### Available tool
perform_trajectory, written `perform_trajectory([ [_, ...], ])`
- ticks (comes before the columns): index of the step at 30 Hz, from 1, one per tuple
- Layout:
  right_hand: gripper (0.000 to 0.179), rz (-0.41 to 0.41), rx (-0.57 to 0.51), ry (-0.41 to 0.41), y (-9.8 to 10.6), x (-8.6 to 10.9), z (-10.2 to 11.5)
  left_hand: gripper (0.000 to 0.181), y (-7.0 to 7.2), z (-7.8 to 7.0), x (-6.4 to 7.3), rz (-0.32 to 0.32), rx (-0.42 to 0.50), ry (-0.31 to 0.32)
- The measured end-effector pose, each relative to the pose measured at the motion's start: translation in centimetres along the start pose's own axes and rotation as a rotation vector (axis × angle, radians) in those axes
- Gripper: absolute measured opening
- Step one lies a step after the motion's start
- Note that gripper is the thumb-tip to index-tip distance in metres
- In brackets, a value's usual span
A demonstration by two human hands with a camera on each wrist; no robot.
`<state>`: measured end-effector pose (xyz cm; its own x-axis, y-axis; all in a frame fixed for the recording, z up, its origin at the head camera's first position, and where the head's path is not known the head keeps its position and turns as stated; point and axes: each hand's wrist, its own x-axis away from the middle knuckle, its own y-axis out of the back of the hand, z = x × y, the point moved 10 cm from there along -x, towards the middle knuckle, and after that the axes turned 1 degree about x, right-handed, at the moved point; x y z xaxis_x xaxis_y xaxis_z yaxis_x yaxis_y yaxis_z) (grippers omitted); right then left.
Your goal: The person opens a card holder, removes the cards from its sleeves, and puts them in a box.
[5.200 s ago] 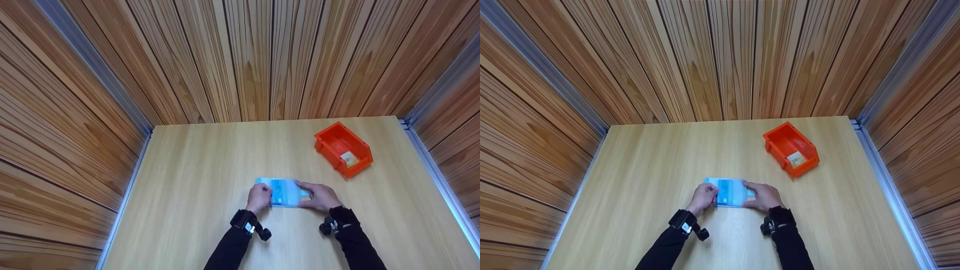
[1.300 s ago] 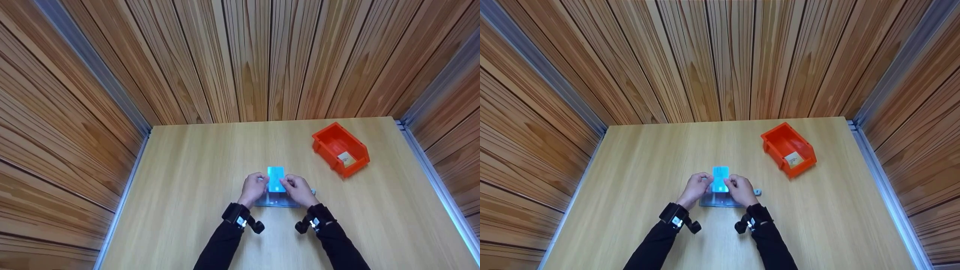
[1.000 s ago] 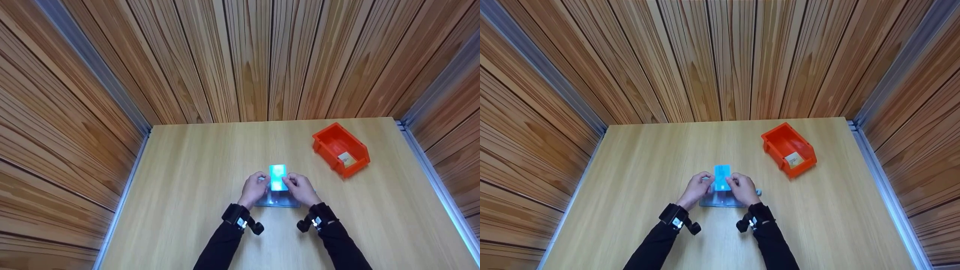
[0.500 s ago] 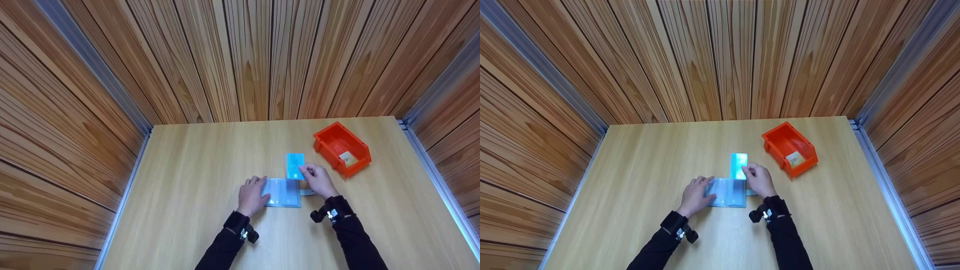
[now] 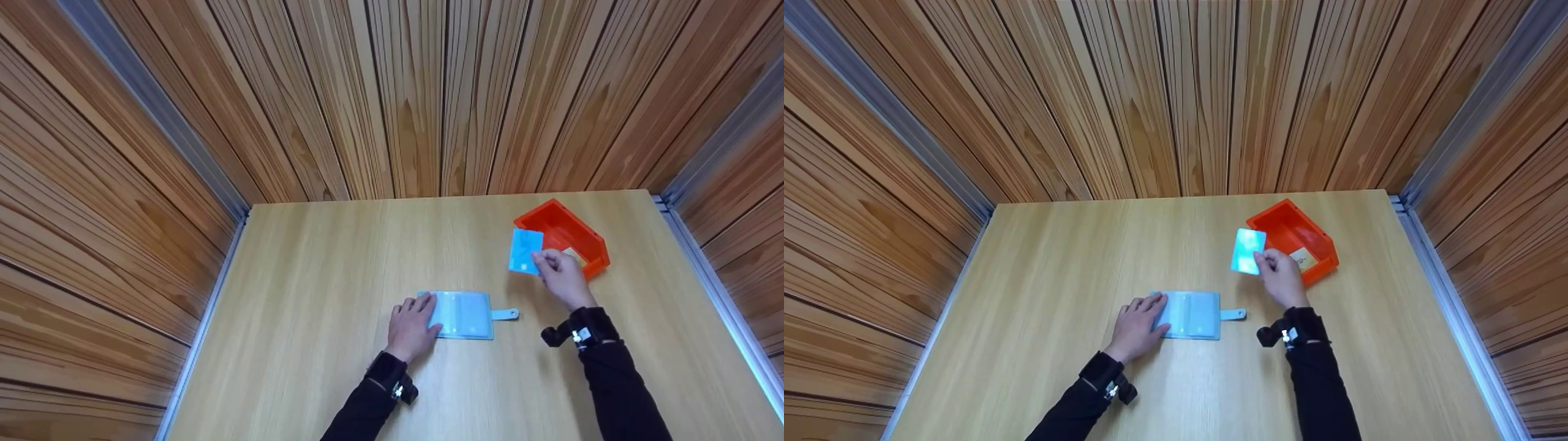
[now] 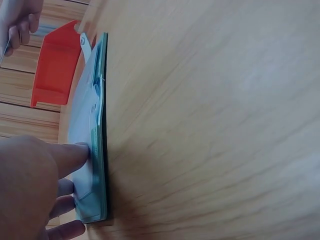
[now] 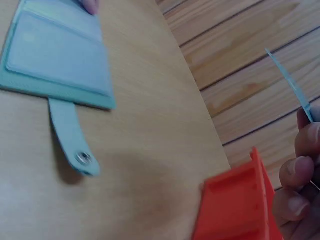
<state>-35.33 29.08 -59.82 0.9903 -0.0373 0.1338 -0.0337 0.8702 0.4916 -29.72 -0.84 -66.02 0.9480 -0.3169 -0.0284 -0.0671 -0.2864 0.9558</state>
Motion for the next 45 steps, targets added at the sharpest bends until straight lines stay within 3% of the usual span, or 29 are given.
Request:
perform_trajectory([
  [11,0.045,-0.189,0.030,-0.002,6.2,-0.4,-1.5,0.061,-0.4,0.3,0.2,0.005,0.022,-0.001],
  [20,0.047,-0.184,0.069,-0.126,8.4,-0.3,-5.3,0.062,-0.8,0.4,0.4,0.016,0.023,0.004],
  [31,0.044,-0.126,0.094,-0.245,7.6,-0.9,-8.0,0.062,-0.6,0.1,0.4,-0.008,0.001,-0.008],
  [35,0.045,-0.152,0.090,-0.300,6.9,-1.1,-8.8,0.062,-0.5,0.1,0.5,-0.018,-0.012,-0.008],
  [42,0.049,-0.242,0.167,-0.294,6.8,-1.6,-8.7,0.061,-0.5,0.2,0.5,-0.016,-0.020,-0.003],
  [45,0.050,-0.242,0.187,-0.326,6.7,-1.6,-8.9,0.061,-0.7,0.1,0.4,-0.005,-0.016,0.000],
])
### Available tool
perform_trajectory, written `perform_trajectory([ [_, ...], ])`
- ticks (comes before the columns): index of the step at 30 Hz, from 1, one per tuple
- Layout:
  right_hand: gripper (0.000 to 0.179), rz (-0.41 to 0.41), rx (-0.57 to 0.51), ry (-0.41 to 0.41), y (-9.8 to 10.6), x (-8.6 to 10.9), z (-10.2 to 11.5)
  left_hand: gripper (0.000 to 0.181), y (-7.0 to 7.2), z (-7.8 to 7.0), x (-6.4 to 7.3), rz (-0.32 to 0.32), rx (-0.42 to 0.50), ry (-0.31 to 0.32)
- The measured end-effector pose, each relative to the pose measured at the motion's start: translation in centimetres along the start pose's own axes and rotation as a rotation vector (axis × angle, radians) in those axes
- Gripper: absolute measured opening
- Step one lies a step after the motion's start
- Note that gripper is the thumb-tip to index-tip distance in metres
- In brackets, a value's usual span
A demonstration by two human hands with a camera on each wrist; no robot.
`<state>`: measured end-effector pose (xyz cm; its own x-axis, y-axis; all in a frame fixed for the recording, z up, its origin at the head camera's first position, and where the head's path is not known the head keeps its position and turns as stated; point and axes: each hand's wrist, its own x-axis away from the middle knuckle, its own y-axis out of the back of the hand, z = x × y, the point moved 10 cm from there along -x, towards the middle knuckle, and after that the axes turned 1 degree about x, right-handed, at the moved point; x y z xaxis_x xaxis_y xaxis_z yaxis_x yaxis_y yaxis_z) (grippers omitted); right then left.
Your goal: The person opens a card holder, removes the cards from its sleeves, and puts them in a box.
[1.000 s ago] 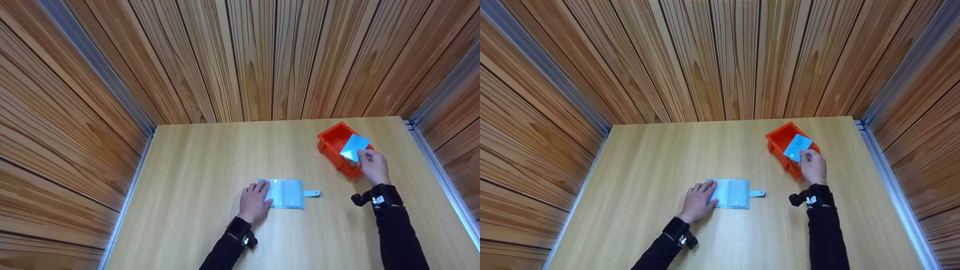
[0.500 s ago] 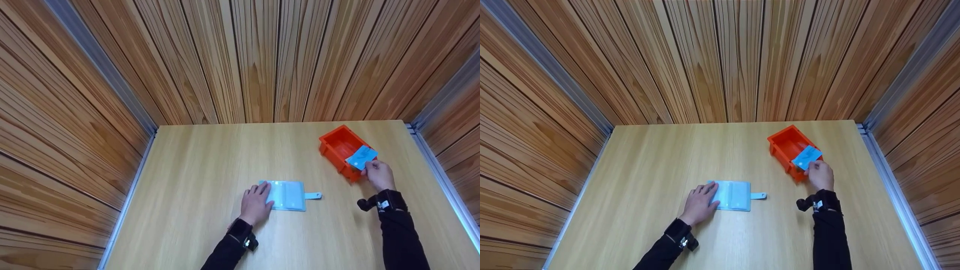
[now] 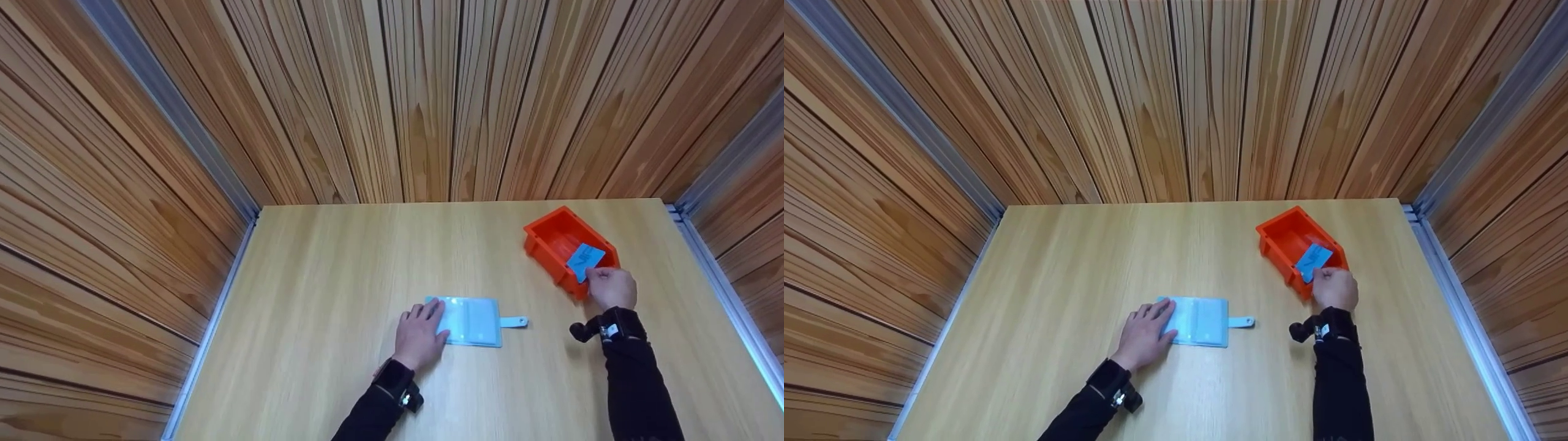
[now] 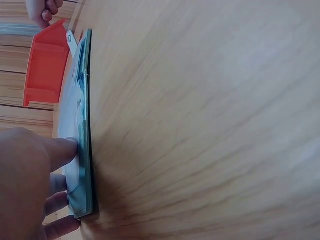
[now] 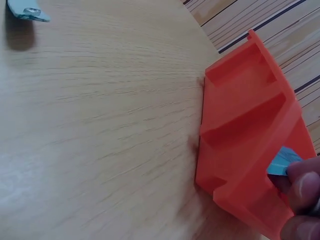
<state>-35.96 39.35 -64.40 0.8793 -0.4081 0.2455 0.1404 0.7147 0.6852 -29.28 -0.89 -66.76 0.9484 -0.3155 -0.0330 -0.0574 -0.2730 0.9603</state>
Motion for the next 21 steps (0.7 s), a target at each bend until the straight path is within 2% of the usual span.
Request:
perform_trajectory([
  [7,0.046,0.022,0.006,-0.055,-0.54,-0.05,-0.24,0.061,-0.22,0.11,0.07,-0.009,0.009,0.002],
  [15,0.041,0.047,0.077,-0.119,-0.96,0.00,0.03,0.061,-0.01,-0.11,0.14,0.001,0.008,0.002],
  [21,0.037,0.010,0.140,-0.163,-0.86,-0.29,0.40,0.061,0.11,-0.16,-0.03,-0.003,-0.002,0.003],
])
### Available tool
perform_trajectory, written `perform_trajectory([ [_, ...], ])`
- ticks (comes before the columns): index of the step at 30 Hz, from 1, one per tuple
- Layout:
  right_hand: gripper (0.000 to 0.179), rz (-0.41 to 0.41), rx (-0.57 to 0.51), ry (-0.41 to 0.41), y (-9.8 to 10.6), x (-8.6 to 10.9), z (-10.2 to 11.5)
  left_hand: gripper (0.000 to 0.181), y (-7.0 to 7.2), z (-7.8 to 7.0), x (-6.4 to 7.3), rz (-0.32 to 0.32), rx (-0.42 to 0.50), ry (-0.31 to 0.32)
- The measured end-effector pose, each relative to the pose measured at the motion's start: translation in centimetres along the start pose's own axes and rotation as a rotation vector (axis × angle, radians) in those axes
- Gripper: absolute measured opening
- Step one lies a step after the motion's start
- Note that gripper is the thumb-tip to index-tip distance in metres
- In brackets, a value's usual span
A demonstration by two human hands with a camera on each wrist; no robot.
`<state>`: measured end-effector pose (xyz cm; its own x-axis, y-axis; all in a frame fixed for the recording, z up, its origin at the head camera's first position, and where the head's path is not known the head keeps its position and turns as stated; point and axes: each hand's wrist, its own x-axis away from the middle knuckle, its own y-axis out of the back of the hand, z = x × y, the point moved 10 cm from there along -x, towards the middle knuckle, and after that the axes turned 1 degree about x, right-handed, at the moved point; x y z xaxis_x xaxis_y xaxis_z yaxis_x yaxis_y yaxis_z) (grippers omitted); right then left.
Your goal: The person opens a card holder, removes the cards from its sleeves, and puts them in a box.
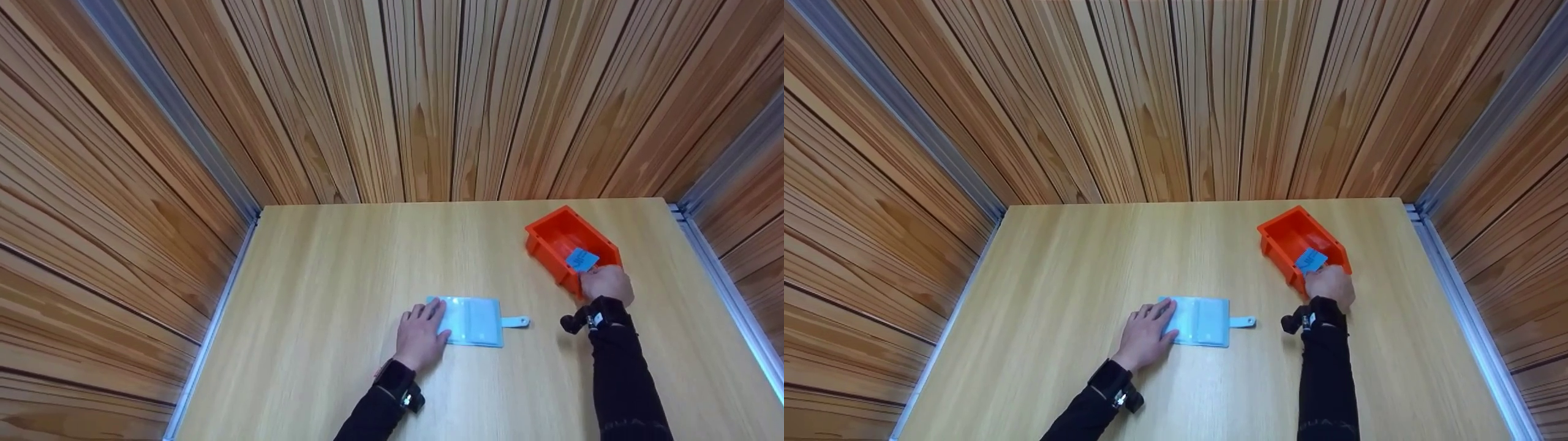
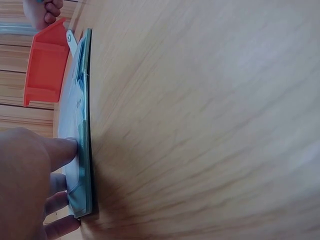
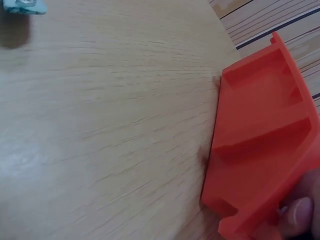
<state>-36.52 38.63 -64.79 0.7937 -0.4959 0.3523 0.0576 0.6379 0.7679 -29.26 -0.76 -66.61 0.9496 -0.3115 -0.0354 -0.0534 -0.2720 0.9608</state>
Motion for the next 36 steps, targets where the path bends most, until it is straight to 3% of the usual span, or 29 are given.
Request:
perform_trajectory([
  [6,0.033,-0.023,0.104,-0.047,0.45,-0.40,0.10,0.060,0.20,-0.38,0.00,-0.052,-0.041,-0.036],
  [19,0.032,-0.046,0.122,-0.154,0.94,-0.07,0.47,0.062,-0.09,-0.18,-0.17,0.004,-0.005,0.003],
  [36,0.040,-0.035,0.165,-0.167,0.01,-0.84,0.00,0.060,0.24,0.01,0.16,0.001,-0.007,-0.001],
])
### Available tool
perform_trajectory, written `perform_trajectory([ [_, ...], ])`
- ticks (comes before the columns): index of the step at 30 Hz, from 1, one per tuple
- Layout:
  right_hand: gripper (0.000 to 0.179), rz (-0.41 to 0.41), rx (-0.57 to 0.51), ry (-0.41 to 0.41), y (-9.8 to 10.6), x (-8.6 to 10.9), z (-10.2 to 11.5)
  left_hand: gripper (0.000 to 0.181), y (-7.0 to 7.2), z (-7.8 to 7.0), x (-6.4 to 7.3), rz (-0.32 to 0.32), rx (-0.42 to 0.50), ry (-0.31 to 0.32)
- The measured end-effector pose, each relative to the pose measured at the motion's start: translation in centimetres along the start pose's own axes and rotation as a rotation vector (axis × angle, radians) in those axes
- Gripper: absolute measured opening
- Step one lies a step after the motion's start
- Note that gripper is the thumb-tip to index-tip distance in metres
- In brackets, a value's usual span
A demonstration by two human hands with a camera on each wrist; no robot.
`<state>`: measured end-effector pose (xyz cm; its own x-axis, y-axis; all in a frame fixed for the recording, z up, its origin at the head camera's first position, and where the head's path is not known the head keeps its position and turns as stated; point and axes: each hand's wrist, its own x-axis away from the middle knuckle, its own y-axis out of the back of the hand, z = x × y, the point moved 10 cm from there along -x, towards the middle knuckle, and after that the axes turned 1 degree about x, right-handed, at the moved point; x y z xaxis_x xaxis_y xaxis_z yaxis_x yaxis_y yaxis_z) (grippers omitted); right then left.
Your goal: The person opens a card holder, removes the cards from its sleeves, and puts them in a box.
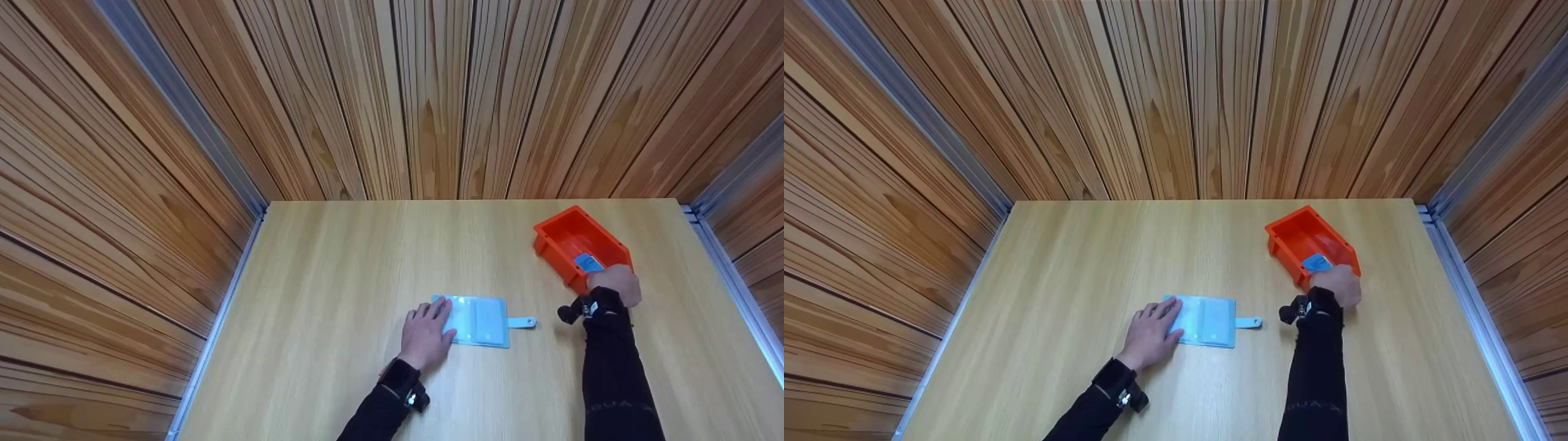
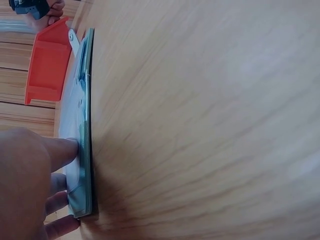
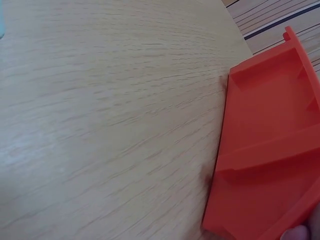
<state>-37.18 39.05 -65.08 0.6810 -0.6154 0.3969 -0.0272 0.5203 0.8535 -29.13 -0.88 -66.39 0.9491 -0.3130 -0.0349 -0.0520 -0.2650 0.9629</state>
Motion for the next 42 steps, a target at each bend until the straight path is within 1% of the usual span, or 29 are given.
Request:
perform_trajectory([
  [8,0.039,-0.014,-0.007,-0.009,0.5,0.6,-0.5,0.061,-0.5,-0.4,-0.1,0.029,0.006,0.005],
  [11,0.036,-0.021,-0.028,0.002,0.6,0.8,-0.8,0.061,-0.6,-0.5,-0.1,0.026,-0.001,0.004],
  [13,0.034,-0.020,-0.053,0.016,0.7,0.7,-0.9,0.061,-0.6,-0.6,-0.1,0.022,-0.007,0.003],
  [15,0.034,-0.022,-0.101,0.031,0.7,0.7,-1.0,0.061,-0.6,-0.6,-0.1,0.016,-0.006,0.000],
  [19,0.045,-0.018,-0.209,0.072,1.4,1.3,-0.3,0.062,-0.7,-0.3,0.0,0.024,0.017,0.007],
  [21,0.051,-0.029,-0.240,0.116,2.3,2.0,0.7,0.062,-0.7,-0.1,0.0,0.031,0.026,0.012],
  [23,0.053,-0.040,-0.261,0.176,3.2,2.7,1.8,0.062,-0.7,0.1,0.1,0.032,0.030,0.013],
  [26,0.052,-0.072,-0.278,0.304,4.2,4.4,3.7,0.061,-0.5,0.0,0.1,0.011,0.000,-0.002],
  [29,0.050,-0.108,-0.295,0.449,4.6,6.7,5.8,0.061,-0.4,0.1,0.2,0.000,-0.023,-0.006],
  [30,0.048,-0.117,-0.298,0.505,4.4,7.5,6.4,0.061,-0.4,0.1,0.2,0.001,-0.023,-0.005],
  [33,0.043,-0.104,-0.290,0.653,3.1,9.7,7.9,0.061,-0.5,0.3,0.2,0.023,0.000,0.008],
  [36,0.038,-0.031,-0.271,0.749,0.6,11.5,8.8,0.061,-0.6,0.3,0.1,0.038,0.020,0.014],
  [39,0.036,0.041,-0.220,0.797,-2.2,12.8,9.0,0.061,-0.4,0.2,0.0,0.027,0.032,0.009],
  [42,0.037,0.107,-0.143,0.837,-5.1,13.9,8.9,0.061,-0.3,0.1,0.0,0.021,0.044,0.005],
])
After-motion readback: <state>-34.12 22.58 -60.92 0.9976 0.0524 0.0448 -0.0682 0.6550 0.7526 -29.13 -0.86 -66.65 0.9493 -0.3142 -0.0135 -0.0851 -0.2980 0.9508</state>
